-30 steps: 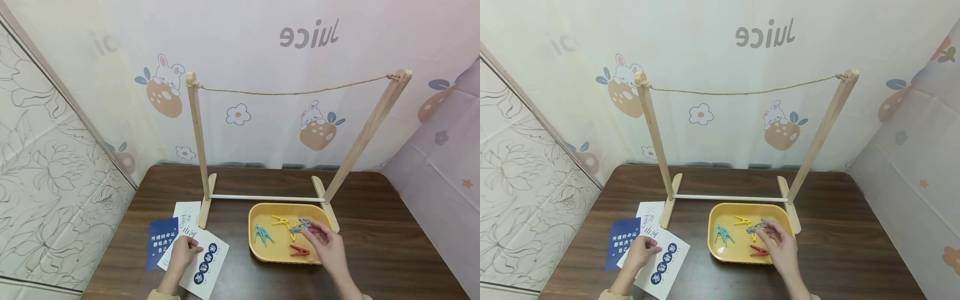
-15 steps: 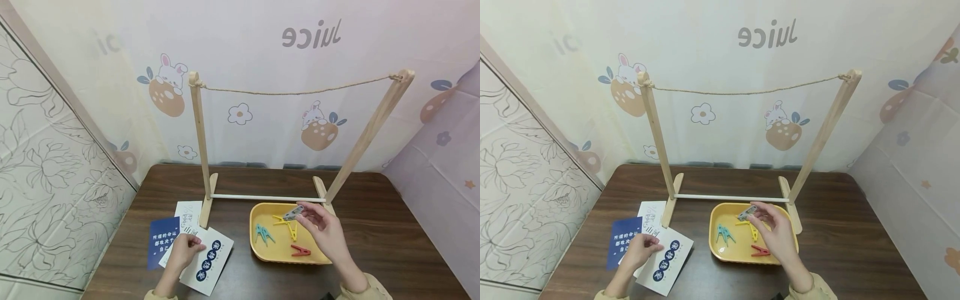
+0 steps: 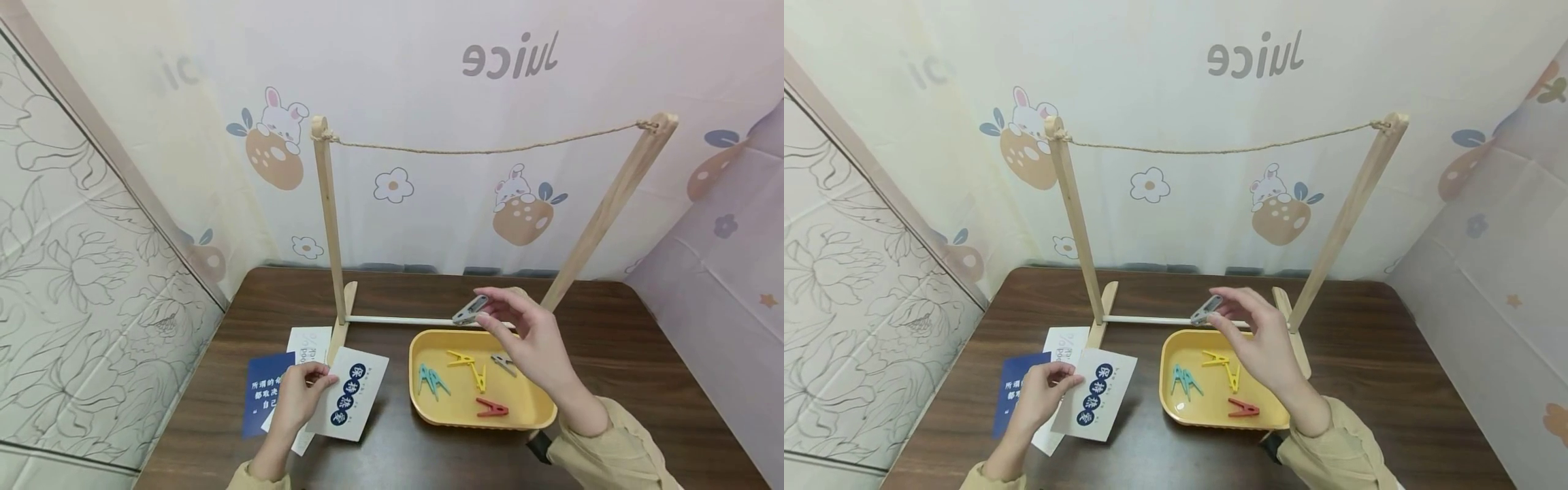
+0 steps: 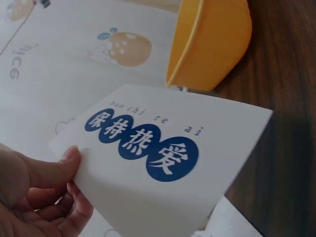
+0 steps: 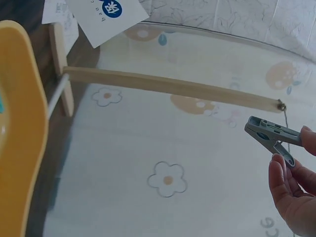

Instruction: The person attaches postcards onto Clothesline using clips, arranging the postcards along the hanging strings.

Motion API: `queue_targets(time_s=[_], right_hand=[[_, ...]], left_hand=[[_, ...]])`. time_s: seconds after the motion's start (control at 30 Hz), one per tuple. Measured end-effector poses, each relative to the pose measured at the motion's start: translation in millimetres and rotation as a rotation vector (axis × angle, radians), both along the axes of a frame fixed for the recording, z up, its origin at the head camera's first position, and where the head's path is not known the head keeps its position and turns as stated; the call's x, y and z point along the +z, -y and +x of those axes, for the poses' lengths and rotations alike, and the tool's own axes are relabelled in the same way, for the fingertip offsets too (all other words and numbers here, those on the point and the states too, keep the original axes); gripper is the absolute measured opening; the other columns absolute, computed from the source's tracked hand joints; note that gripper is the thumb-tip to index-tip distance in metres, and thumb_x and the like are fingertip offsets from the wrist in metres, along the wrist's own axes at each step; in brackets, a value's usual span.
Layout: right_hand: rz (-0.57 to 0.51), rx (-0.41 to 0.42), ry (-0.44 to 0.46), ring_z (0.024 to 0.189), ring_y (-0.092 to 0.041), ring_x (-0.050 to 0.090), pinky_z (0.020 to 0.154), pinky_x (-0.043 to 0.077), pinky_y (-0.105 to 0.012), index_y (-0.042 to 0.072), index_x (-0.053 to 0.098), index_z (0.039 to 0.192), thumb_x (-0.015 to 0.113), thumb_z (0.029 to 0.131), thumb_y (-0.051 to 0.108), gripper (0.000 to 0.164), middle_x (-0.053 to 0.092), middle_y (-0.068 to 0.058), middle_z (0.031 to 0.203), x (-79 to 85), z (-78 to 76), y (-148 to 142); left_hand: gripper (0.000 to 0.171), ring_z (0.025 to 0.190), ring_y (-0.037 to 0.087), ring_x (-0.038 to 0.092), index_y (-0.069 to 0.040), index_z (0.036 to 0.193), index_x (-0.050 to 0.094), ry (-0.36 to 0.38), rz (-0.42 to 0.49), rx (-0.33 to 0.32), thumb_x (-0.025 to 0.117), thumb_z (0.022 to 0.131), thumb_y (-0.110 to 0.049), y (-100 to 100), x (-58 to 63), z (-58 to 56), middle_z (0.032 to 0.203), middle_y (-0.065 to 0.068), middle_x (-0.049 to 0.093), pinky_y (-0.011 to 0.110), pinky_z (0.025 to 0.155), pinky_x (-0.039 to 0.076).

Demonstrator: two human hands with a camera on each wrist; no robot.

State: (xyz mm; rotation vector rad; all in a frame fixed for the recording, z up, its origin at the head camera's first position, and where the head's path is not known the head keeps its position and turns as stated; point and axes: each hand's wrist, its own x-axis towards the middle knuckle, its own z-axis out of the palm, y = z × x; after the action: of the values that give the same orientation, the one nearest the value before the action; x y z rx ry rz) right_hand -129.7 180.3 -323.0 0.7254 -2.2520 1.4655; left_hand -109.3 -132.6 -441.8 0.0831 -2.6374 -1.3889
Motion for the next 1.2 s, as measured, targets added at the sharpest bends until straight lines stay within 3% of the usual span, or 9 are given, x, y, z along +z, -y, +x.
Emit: queue_targets(time_s=[0.23,0.43,0.73,1.03,1.2], right_hand=[[0.012,0.059,-0.082,0.081,-0.011,0.054,0.07,0.047,-0.017,-0.001,0.057,0.11,0.063,0.074,-0.013,0.038,0.056,-0.006,0.091,27.5,-9.3,13.2],[0.017,0.107,-0.175,0.081,-0.013,0.054,0.072,0.046,-0.017,-0.004,0.057,0.109,0.062,0.073,-0.016,0.039,0.058,-0.008,0.091,48.9,-16.2,25.4],[0.068,0.09,-0.225,0.081,-0.012,0.052,0.075,0.046,-0.019,-0.004,0.058,0.108,0.063,0.074,-0.011,0.034,0.057,-0.008,0.092,76.0,-31.3,41.1],[0.143,0.047,-0.268,0.08,-0.01,0.052,0.076,0.046,-0.02,-0.003,0.059,0.106,0.065,0.077,-0.003,0.03,0.059,-0.006,0.088,97.4,-47.2,55.8],[0.162,0.042,-0.285,0.081,-0.01,0.052,0.075,0.046,-0.021,-0.003,0.059,0.106,0.064,0.078,-0.002,0.029,0.059,-0.007,0.09,109.4,-55.0,62.9]], left_hand=[[0.008,0.059,0.012,0.055,-0.001,0.07,0.062,-0.086,0.014,0.018,0.07,0.072,-0.002,-3.6,15.7,-6.2,0.065,0.004,0.06,0.023,0.052,0.044],[0.009,0.063,0.016,0.059,-0.002,0.07,0.062,-0.211,0.046,0.025,0.071,0.071,0.0,-6.5,27.2,-12.3,0.069,0.006,0.062,0.025,0.057,0.048],[0.011,0.062,0.014,0.058,-0.003,0.071,0.061,-0.361,0.105,0.006,0.071,0.071,0.001,-12.2,47.4,-23.7,0.069,0.004,0.061,0.026,0.057,0.049],[0.008,0.063,0.014,0.055,-0.001,0.074,0.062,-0.397,0.151,-0.026,0.069,0.074,-0.003,-17.0,69.9,-37.5,0.073,0.005,0.061,0.02,0.059,0.046],[0.007,0.062,0.019,0.054,0.006,0.074,0.06,-0.419,0.19,-0.048,0.067,0.075,0.003,-24.6,97.8,-37.3,0.072,0.013,0.06,0.018,0.057,0.044]])
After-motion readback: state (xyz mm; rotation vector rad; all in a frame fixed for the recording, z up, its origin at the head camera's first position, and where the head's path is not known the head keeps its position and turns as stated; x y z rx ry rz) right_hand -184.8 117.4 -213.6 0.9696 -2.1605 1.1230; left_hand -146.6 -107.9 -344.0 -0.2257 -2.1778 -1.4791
